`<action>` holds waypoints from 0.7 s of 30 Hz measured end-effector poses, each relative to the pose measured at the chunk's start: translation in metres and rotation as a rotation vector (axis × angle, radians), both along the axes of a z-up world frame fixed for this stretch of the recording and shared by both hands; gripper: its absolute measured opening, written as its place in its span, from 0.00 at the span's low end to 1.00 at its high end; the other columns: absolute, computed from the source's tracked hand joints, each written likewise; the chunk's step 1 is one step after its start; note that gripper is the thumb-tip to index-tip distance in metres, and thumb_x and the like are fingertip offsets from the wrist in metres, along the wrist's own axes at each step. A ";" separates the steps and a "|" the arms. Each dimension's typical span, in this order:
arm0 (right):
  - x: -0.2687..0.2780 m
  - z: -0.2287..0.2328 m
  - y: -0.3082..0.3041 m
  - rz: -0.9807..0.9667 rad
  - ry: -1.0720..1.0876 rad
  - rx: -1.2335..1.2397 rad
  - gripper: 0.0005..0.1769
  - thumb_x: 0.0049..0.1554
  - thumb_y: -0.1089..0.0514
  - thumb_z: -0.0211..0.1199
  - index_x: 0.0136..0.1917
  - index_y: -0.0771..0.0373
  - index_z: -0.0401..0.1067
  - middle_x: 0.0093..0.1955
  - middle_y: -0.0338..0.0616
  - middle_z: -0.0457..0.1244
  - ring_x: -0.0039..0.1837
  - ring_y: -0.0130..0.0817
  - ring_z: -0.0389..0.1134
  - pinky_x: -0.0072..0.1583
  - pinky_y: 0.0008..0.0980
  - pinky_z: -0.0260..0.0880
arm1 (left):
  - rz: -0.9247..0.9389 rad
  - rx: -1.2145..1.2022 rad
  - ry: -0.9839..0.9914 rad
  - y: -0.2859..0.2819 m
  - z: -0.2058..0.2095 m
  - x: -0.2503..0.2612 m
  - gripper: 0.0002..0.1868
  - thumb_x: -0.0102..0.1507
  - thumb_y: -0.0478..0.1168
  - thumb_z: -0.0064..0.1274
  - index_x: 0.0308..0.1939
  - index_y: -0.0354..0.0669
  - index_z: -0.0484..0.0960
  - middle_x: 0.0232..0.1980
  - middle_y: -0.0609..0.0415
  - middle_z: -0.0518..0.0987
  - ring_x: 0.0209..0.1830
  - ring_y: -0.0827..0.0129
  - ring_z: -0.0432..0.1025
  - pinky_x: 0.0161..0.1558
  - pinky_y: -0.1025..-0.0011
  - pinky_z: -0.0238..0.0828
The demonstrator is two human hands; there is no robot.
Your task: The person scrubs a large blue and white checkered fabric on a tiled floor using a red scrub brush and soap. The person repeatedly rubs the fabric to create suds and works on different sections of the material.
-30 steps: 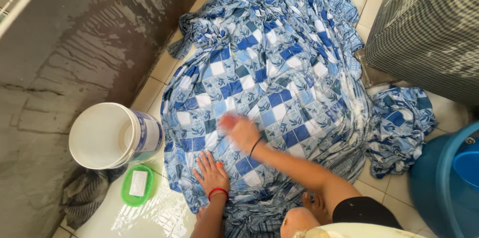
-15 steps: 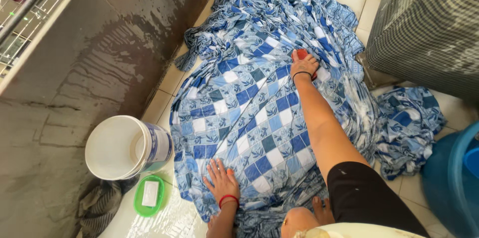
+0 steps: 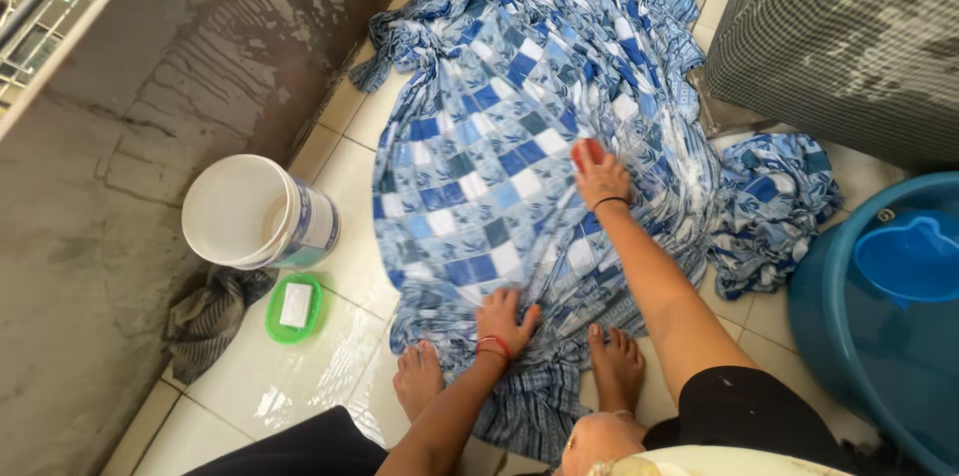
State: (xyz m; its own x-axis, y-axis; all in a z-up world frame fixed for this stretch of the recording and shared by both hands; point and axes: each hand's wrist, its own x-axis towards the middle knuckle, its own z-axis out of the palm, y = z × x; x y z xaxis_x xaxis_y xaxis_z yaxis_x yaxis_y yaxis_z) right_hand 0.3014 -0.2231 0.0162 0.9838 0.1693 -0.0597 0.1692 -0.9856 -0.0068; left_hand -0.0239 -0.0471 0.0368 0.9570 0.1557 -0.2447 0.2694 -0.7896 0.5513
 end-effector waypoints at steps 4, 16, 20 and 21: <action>-0.009 0.019 -0.060 -0.160 0.127 -0.025 0.48 0.59 0.33 0.59 0.83 0.24 0.35 0.71 0.65 0.52 0.69 0.67 0.58 0.66 0.60 0.57 | -0.110 -0.123 -0.016 -0.021 -0.010 0.018 0.25 0.71 0.59 0.43 0.59 0.47 0.79 0.64 0.39 0.73 0.57 0.41 0.68 0.58 0.50 0.64; -0.231 0.061 0.178 0.614 0.170 0.367 0.26 0.57 0.35 0.54 0.59 0.49 0.78 0.50 0.58 0.69 0.51 0.58 0.71 0.51 0.57 0.71 | 0.599 0.386 0.022 0.078 -0.061 0.000 0.35 0.68 0.47 0.37 0.81 0.55 0.53 0.85 0.55 0.47 0.85 0.56 0.40 0.77 0.45 0.30; -0.131 0.033 0.145 0.103 0.268 0.511 0.39 0.60 0.24 0.54 0.51 0.64 0.76 0.49 0.61 0.68 0.53 0.58 0.72 0.53 0.53 0.72 | 0.560 0.488 0.158 0.078 -0.050 0.005 0.34 0.68 0.48 0.36 0.80 0.54 0.54 0.84 0.55 0.46 0.84 0.55 0.40 0.77 0.45 0.31; -0.072 0.030 0.119 -0.042 0.386 0.506 0.41 0.54 0.26 0.57 0.54 0.67 0.74 0.45 0.61 0.70 0.50 0.58 0.74 0.49 0.51 0.75 | 0.515 0.528 0.233 0.078 -0.047 0.007 0.35 0.67 0.48 0.36 0.79 0.55 0.53 0.85 0.55 0.45 0.84 0.55 0.40 0.77 0.46 0.31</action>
State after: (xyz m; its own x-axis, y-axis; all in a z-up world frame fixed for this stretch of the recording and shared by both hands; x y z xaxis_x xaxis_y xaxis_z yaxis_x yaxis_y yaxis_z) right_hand 0.2297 -0.1043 0.0463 0.9136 0.2314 -0.3343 0.0229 -0.8502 -0.5260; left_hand -0.0169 0.0311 -0.0103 0.6650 0.7196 -0.1999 0.7370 -0.6755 0.0204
